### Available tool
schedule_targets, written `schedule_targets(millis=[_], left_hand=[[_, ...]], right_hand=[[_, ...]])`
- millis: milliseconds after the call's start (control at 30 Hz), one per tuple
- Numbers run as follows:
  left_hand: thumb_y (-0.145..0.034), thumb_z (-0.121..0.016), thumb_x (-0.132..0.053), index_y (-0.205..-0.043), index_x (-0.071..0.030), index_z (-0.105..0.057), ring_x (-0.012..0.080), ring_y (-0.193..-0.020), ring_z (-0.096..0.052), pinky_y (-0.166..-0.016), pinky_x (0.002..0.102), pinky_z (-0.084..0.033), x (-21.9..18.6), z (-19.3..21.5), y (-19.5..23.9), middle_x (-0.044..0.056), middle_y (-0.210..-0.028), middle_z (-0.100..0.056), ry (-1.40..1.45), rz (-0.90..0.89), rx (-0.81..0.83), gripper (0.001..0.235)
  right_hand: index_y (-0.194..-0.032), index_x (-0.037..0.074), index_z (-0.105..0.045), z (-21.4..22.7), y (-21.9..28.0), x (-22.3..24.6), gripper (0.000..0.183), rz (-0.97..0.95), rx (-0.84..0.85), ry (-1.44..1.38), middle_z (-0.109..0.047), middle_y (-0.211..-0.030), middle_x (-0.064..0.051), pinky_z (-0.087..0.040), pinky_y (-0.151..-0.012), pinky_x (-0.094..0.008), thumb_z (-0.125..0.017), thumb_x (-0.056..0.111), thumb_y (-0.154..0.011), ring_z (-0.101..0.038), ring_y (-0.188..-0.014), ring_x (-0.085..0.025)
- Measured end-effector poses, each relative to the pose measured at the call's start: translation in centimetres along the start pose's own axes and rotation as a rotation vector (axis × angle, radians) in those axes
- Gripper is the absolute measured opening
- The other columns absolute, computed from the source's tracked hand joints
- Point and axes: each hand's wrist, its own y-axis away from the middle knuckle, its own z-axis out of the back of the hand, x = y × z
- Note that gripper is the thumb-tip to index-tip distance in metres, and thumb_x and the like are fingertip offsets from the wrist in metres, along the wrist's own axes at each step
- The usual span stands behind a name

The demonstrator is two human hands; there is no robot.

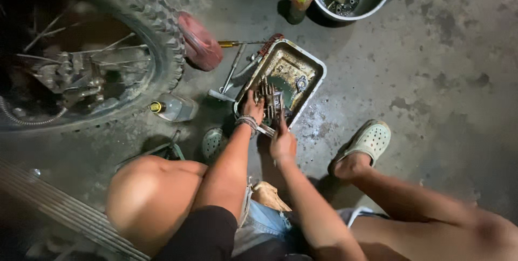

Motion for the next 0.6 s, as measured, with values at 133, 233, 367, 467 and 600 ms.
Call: schedule_targets(millis=[133,233,367,467,600], left_hand=[[-0.105,-0.051,-0.043,-0.161,-0.02,-0.025,0.0376,-0.115,-0.068,-0.101,0.051,-0.055,-2.7,2.7,1.5,0.021,-0.121,-0.071,0.04,0.005,-0.001,0.066],[-0.105,-0.054,-0.027,-0.158,0.002,-0.028,0.0566,-0.118,-0.059,-0.106,0.061,-0.047,-5.8,4.6,3.4,0.048,-0.123,-0.058,0.277,0.077,-0.04,0.066],[-0.103,-0.052,-0.047,-0.16,-0.014,-0.028,0.0423,-0.115,-0.067,-0.098,0.055,-0.054,-0.5,0.6,0.0,0.029,-0.122,-0.069,0.039,-0.054,-0.084,0.07],[-0.104,-0.049,-0.047,-0.16,-0.013,-0.027,0.0437,-0.117,-0.066,-0.099,0.056,-0.053,-0.5,0.8,0.5,0.029,-0.127,-0.067,0.074,-0.065,-0.11,0.069],[-0.102,-0.062,-0.03,-0.16,-0.006,-0.03,0.0566,-0.104,-0.064,-0.093,0.063,-0.054,-1.9,1.6,2.5,0.04,-0.115,-0.066,0.179,-0.024,-0.133,0.07]], right_hand=[[-0.152,0.054,-0.037,-0.3,-3.9,-0.1,0.065,0.065,-0.049,0.106,-0.075,-0.111,-0.02,-0.054,-0.104,-0.047,-0.054,0.025,-0.096,-0.069,-0.114,-0.038],[-0.156,0.052,-0.029,-0.3,-0.9,-1.2,0.068,0.031,0.02,0.126,-0.073,-0.117,-0.023,-0.054,-0.103,-0.051,-0.05,0.02,-0.099,-0.067,-0.117,-0.042],[-0.158,0.043,-0.031,-1.1,-0.4,-1.5,0.07,0.082,0.003,0.09,-0.072,-0.114,-0.022,-0.055,-0.101,-0.052,-0.052,0.016,-0.097,-0.068,-0.114,-0.043],[-0.156,0.049,-0.032,-0.1,-2.8,0.1,0.071,0.074,0.002,0.084,-0.074,-0.11,-0.02,-0.055,-0.101,-0.051,-0.053,0.016,-0.097,-0.069,-0.112,-0.041],[-0.159,0.054,-0.027,0.1,-0.5,-0.4,0.08,-0.023,0.036,0.08,-0.073,-0.11,-0.015,-0.059,-0.095,-0.044,-0.056,0.013,-0.096,-0.071,-0.107,-0.034]])
